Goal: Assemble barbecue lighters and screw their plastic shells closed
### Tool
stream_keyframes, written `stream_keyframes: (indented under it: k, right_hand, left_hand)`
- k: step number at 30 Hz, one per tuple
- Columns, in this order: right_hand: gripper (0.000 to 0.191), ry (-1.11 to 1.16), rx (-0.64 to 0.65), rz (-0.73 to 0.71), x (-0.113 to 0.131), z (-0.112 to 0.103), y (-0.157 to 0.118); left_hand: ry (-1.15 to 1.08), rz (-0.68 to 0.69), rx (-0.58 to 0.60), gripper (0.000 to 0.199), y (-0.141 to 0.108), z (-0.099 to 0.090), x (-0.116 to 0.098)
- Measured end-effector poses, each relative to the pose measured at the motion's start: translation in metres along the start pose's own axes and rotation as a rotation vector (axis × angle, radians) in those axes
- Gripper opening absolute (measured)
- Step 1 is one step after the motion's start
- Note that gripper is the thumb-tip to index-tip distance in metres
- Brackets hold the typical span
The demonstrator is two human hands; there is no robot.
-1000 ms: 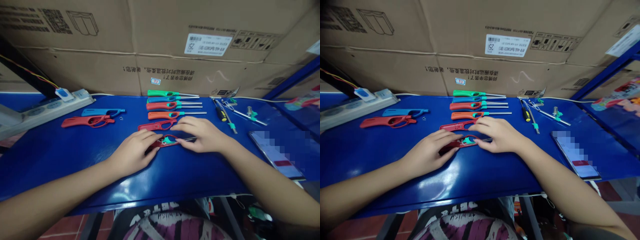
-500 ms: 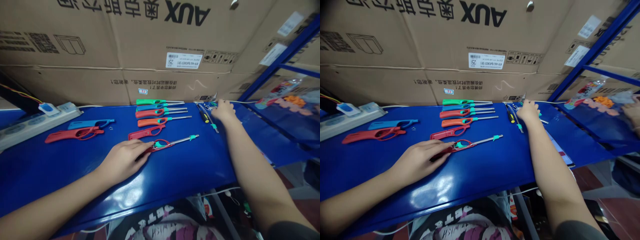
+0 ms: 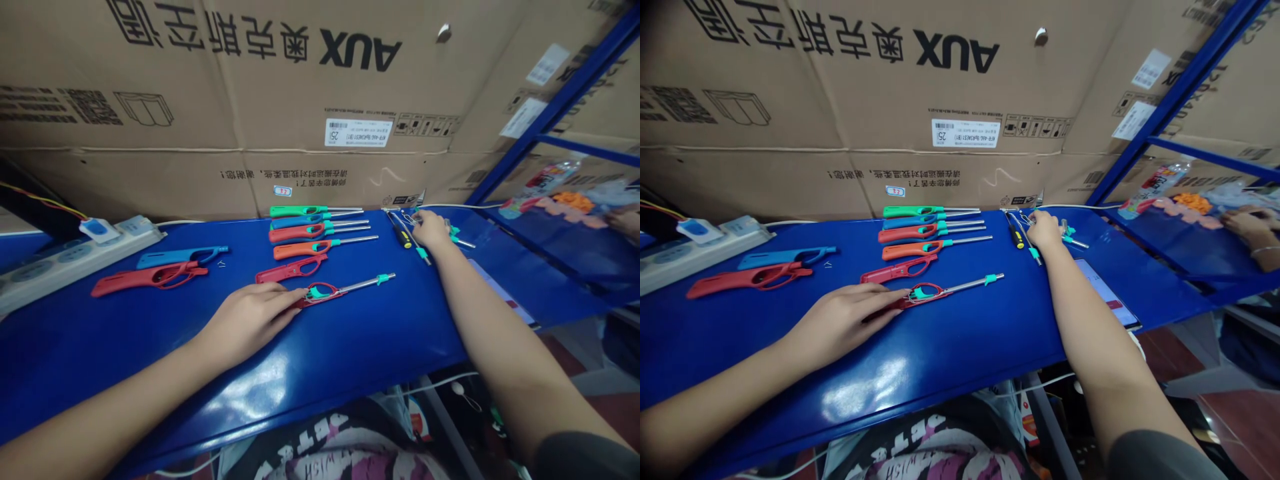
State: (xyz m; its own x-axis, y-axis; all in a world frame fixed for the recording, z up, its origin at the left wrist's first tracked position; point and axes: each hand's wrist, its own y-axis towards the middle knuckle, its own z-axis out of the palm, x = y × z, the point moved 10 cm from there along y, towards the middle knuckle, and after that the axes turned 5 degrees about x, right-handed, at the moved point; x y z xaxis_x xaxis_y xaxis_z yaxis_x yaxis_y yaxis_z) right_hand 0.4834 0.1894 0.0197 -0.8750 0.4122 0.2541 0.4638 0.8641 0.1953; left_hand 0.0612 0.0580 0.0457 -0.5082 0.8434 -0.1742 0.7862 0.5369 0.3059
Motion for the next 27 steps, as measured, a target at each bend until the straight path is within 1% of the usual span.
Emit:
stream_keyframes:
  k: [9,13,17,23,27]
  right_hand:
    - [0.022,0.047,-0.021,-0.026,0.003,-0.004,0.0]
    - [0.02,0.087,-0.054,-0.053,0.004,-0.006,0.001]
    - [0.027,0.111,-0.1,-0.073,0.005,-0.008,0.004]
    - [0.053,0.116,-0.165,-0.057,0.004,-0.016,0.004]
    - [0.058,0.11,-0.165,-0.106,0.014,-0.019,0.001]
  left_hand:
    - [-0.006,-0.013,0.007,0.033,0.002,0.001,0.003]
    - [-0.012,0.006,-0.012,0.033,0.001,0.0,0.002]
    - [-0.035,0.038,-0.045,0.031,0.0,-0.002,-0.001]
    - [-0.056,0.037,-0.065,0.029,0.001,-0.003,0.0]
    - [-0.055,0.035,-0.055,0.029,0.001,-0.002,0.0]
